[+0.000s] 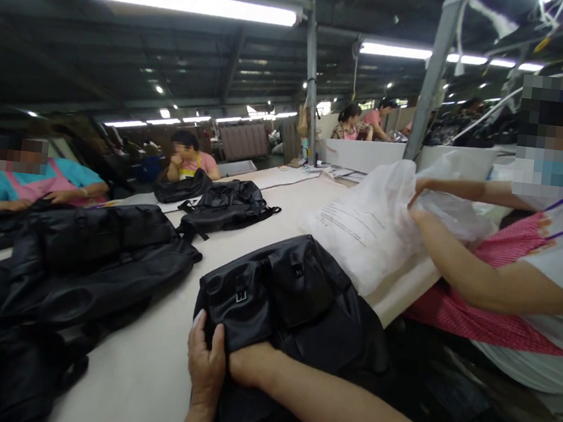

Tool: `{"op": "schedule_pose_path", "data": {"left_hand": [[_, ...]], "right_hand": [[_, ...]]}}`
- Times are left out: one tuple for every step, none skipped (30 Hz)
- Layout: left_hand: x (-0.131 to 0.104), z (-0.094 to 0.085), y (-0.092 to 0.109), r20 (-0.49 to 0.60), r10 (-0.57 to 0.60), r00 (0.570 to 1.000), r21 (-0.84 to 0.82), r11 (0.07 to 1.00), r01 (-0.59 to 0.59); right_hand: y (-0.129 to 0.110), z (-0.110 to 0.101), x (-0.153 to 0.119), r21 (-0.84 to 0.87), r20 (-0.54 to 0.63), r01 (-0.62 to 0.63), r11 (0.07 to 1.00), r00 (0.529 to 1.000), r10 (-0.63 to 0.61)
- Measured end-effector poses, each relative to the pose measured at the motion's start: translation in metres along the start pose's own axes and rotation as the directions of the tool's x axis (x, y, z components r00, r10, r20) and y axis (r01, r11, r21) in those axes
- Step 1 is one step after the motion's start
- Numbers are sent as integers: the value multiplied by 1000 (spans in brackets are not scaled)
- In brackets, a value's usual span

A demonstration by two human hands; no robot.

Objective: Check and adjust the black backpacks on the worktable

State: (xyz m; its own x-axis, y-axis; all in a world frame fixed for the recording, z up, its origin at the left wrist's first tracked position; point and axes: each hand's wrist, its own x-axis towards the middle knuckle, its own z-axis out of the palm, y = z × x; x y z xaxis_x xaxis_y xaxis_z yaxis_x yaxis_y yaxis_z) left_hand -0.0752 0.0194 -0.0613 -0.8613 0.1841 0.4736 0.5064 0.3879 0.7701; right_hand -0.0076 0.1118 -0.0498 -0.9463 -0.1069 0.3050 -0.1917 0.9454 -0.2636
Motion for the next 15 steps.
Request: {"op": "schedule_pose_path", "data": {"left_hand": [[0, 0, 0, -4, 5, 1000, 12, 1000, -5], [0, 0, 0, -8, 15, 1000, 20, 1000, -15], [0, 1, 1, -12, 28, 1000, 27, 999, -28], [0, 1, 1, -14, 42, 999, 35, 999, -42], [0, 1, 1, -17, 55, 998, 45, 998, -54], [0, 2, 2, -19, 64, 998, 56, 996, -63], [0, 2, 3, -19, 69, 997, 69, 995, -67], [1, 1, 3, -18, 69, 997, 85, 994, -67], [1, 0, 4, -13, 66, 998, 102, 993, -64], [1, -1, 4, -8, 60, 998, 120, 991, -59], [1, -2, 5, -4, 53, 999, 138, 989, -52], [0, -3, 6, 0, 42, 999, 159, 986, -41], [0, -3, 8, 2, 21, 1000, 178, 984, -21], [-1, -2, 11, 7, -9, 1000, 192, 981, 7], [-2, 1, 16, 22, -49, 999, 198, 979, 43]], "right_hand": [[-6, -6, -14, 5, 17, -8, 1000, 1000, 8], [-10, -12, -31, 8, 21, -16, 1000, 1000, 16], [-13, -20, -51, 15, 0, -1, 1000, 1000, 1], [-15, -26, -72, 18, -33, 24, 1000, 999, -23], [-13, -32, -94, 11, -61, 40, 999, 997, -39], [-10, -37, -116, -5, -86, 36, 999, 996, -36], [-5, -40, -136, -32, -102, 2, 999, 995, -5], [1, -40, -155, -65, -123, -52, 997, 991, 43], [8, -39, -171, -102, -153, -113, 988, 984, 96], [15, -37, -185, -140, -188, -167, 976, 972, 139], [22, -33, -195, -176, -227, -205, 963, 960, 163], [27, -28, -203, -205, -265, -227, 952, 949, 169], [31, -23, -209, -228, -298, -235, 945, 941, 163], [34, -17, -212, -240, -322, -234, 942, 935, 150], [36, -13, -214, -242, -338, -236, 941, 930, 146]]}}
